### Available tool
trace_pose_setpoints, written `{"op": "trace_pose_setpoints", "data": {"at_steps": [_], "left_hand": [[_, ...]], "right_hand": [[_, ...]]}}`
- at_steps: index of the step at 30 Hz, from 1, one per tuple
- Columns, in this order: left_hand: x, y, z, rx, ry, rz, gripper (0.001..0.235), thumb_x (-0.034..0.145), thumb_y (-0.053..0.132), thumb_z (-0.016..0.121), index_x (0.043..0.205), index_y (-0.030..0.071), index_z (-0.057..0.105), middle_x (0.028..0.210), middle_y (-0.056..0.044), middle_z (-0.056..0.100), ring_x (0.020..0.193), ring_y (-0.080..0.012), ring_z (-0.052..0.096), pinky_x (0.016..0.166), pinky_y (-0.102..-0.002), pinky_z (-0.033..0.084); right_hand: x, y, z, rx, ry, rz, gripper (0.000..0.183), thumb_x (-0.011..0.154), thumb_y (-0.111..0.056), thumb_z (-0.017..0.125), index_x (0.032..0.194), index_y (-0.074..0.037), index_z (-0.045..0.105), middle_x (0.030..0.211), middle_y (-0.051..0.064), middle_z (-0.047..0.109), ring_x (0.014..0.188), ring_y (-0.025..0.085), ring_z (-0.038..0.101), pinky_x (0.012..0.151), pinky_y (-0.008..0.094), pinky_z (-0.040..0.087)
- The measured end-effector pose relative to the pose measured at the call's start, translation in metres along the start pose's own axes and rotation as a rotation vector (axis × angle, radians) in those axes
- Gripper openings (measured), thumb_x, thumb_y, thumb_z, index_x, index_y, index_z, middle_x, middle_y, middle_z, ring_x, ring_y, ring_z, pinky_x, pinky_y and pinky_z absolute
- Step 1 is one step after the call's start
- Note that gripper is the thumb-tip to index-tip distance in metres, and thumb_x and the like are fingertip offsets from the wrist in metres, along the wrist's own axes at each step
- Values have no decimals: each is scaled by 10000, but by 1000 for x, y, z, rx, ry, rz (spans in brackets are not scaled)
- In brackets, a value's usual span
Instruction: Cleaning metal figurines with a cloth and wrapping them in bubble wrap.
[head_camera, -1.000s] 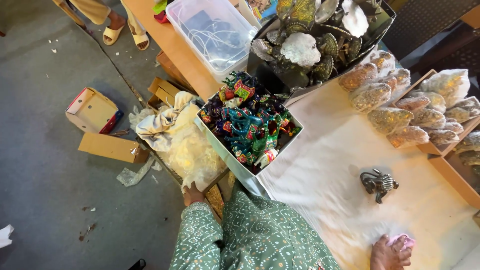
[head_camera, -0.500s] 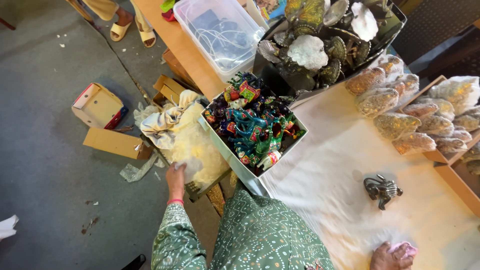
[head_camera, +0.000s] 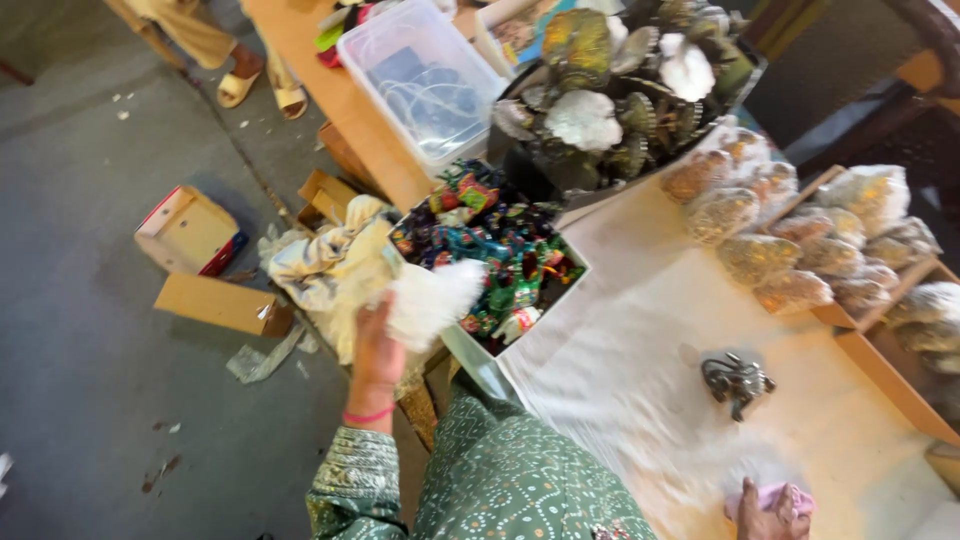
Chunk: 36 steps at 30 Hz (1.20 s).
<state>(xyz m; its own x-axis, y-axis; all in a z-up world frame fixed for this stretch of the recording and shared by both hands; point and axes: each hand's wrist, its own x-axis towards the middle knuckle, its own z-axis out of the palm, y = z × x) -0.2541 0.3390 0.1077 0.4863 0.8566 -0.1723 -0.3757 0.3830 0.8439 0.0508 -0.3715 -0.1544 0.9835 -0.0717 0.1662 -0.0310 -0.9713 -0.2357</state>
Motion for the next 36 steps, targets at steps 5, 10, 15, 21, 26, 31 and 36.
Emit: {"op": "trace_pose_setpoints", "data": {"at_steps": [5, 10, 15, 21, 26, 31, 36], "left_hand": [[-25, -62, 121, -99, -368, -383, 412, 1028, 318, 614, 1260, -18, 671, 1222, -119, 725, 1074, -202, 707, 944, -364, 561], [-69, -106, 217, -90, -697, -722, 472, 1020, 402, 515, 1276, 37, 672, 1225, -93, 741, 1102, -204, 720, 945, -375, 577], [-100, -171, 244, 241, -808, -993, 483, 1037, 475, 466, 1251, 97, 676, 1130, -57, 735, 939, -167, 707, 807, -387, 565], [-84, -222, 231, 362, -638, -817, 427, 1044, 460, 505, 1106, 99, 725, 1006, -40, 763, 837, -137, 697, 709, -314, 558], [-100, -195, 254, 203, -613, -835, 429, 1045, 464, 495, 1096, 89, 697, 974, -45, 756, 818, -159, 726, 728, -345, 592], [-114, -175, 276, 114, -655, -907, 440, 1024, 491, 458, 1132, 125, 676, 990, -29, 761, 840, -158, 737, 729, -371, 608], [-120, -204, 272, 186, -699, -900, 327, 1062, 438, 541, 1195, 176, 685, 1053, 11, 723, 862, -122, 653, 713, -330, 557]], "right_hand": [[14, -78, -67, -4, 192, 48, 828, 788, -553, 853, 1414, -84, 584, 1514, 261, 467, 1390, 474, 433, 1091, 579, 398], [-22, -299, -266, 36, -325, 134, 633, 882, -315, 723, 1492, -228, 577, 1508, 33, 592, 1358, 287, 485, 1170, 434, 377], [-41, -320, -215, 1601, -592, -60, 491, 940, -211, 718, 1360, -1, 575, 1275, 96, 686, 1184, 175, 630, 1037, 334, 512], [-64, -271, -170, 1364, -313, 221, 265, 1022, -227, 695, 903, 4, 745, 740, -22, 631, 683, 71, 536, 635, 261, 423], [-60, -269, -174, 1536, -277, 332, 181, 984, -204, 671, 1007, -38, 740, 896, -11, 705, 828, 89, 618, 767, 285, 511], [-42, -281, -211, 2020, -375, 531, 295, 963, -270, 609, 1188, -80, 633, 1114, 47, 721, 1002, 175, 670, 813, 362, 540], [-46, -311, -241, 1588, -514, 134, 444, 820, -97, 690, 1250, -154, 597, 1135, -20, 688, 1039, 74, 634, 898, 255, 520]]}}
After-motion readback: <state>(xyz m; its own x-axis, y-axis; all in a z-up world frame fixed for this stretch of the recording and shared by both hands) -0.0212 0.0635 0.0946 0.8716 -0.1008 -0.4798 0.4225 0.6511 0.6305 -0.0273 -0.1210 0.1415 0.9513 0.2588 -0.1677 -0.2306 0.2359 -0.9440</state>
